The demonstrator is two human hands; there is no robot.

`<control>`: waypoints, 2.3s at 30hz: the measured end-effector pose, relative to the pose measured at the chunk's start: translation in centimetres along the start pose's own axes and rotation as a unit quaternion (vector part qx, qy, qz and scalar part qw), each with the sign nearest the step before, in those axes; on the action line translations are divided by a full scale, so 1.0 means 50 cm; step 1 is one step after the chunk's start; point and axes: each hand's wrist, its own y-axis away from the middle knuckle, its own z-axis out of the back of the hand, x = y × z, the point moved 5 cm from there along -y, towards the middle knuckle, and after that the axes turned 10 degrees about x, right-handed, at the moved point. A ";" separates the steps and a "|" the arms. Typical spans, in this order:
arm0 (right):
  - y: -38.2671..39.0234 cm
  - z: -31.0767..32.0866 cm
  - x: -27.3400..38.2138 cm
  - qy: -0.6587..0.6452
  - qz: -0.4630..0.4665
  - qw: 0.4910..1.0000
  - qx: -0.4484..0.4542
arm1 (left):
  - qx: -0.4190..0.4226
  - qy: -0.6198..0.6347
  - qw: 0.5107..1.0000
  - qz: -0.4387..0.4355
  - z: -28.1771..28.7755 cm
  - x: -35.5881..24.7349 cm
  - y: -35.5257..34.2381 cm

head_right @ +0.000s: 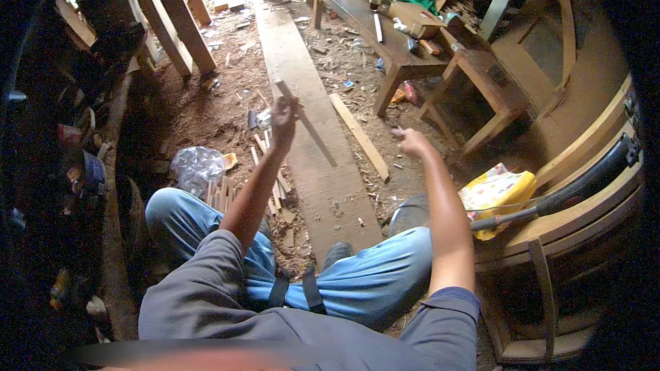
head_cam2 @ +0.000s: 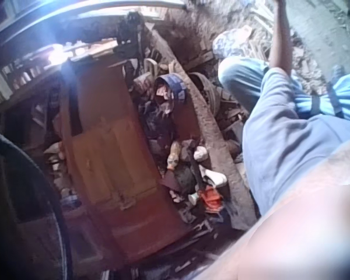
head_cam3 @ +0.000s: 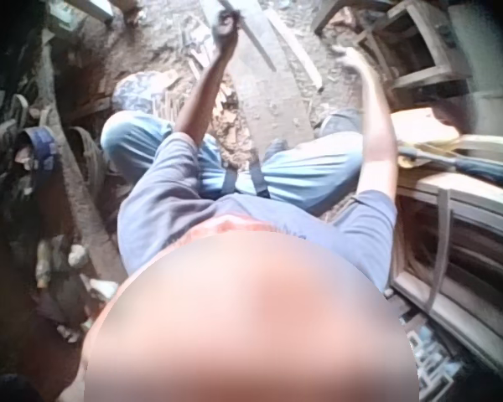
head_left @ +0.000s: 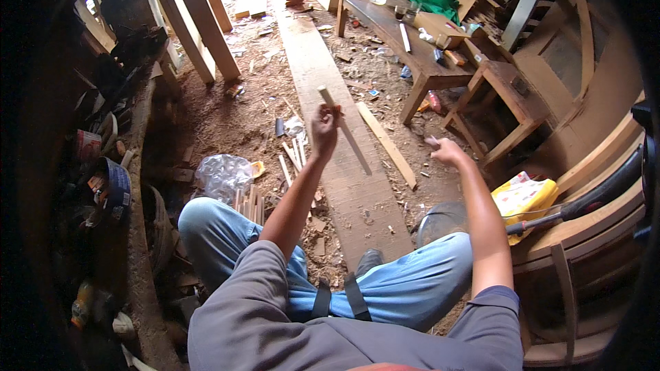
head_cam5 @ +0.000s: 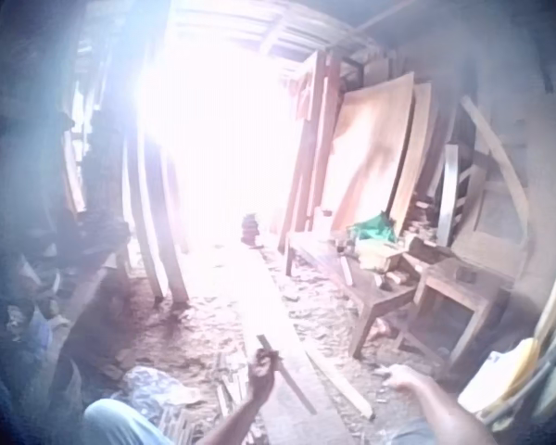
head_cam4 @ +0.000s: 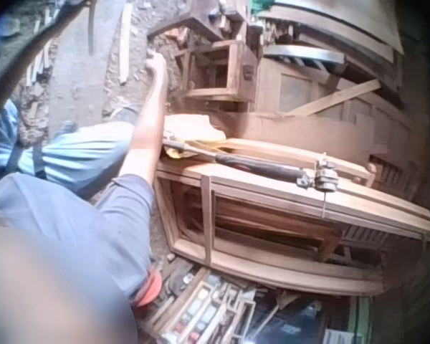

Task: The person sits on the floor and uses a knife to shave and shape thin wooden sticks. They repeatedly hold a stick with one hand and scrape along its length with the knife in the other, then place the finished stick on a small pile.

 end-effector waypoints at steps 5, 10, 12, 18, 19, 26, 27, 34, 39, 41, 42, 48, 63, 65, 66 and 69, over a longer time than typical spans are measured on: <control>0.048 0.046 0.210 -0.031 0.198 0.963 -0.183 | -0.068 0.137 0.987 0.056 0.013 -0.076 -0.018; 0.167 0.062 0.396 -0.094 0.294 0.931 -0.196 | 0.021 0.255 0.956 0.141 -0.022 -0.121 -0.006; 0.213 0.068 0.445 -0.054 0.321 0.917 -0.229 | 0.055 0.297 0.935 0.188 -0.046 -0.131 0.007; 0.250 0.077 0.493 0.045 0.308 0.907 -0.285 | 0.178 0.312 0.895 0.263 -0.110 -0.154 0.045; 0.250 0.079 0.493 0.047 0.309 0.903 -0.295 | 0.197 0.307 0.893 0.266 -0.117 -0.156 0.052; 0.236 0.077 0.475 0.080 0.287 0.903 -0.309 | 0.234 0.277 0.893 0.267 -0.146 -0.156 0.075; 0.232 0.074 0.472 0.089 0.284 0.906 -0.300 | 0.235 0.279 0.893 0.263 -0.147 -0.156 0.077; 0.230 0.077 0.462 0.123 0.303 0.871 -0.366 | 0.245 0.274 0.882 0.294 -0.156 -0.155 0.091; 0.233 0.087 0.450 0.117 0.267 0.887 -0.359 | 0.262 0.261 0.877 0.307 -0.159 -0.152 0.093; 0.233 0.092 0.444 0.109 0.248 0.894 -0.356 | 0.282 0.268 0.866 0.313 -0.160 -0.154 0.094; 0.233 0.095 0.441 0.106 0.239 0.898 -0.353 | 0.290 0.273 0.862 0.313 -0.160 -0.157 0.094; 0.234 0.114 0.426 0.110 0.220 0.889 -0.386 | 0.341 0.355 0.816 0.304 -0.172 -0.171 0.100; 0.233 0.121 0.420 0.103 0.200 0.908 -0.353 | 0.360 0.427 0.760 0.332 -0.178 -0.158 0.113; 0.237 0.127 0.420 0.102 0.225 0.893 -0.376 | 0.352 0.398 0.780 0.329 -0.177 -0.163 0.113; 0.239 0.129 0.419 0.098 0.225 0.890 -0.385 | 0.359 0.404 0.782 0.310 -0.178 -0.169 0.112; 0.240 0.132 0.412 0.093 0.207 0.897 -0.378 | 0.341 0.369 0.812 0.296 -0.179 -0.160 0.111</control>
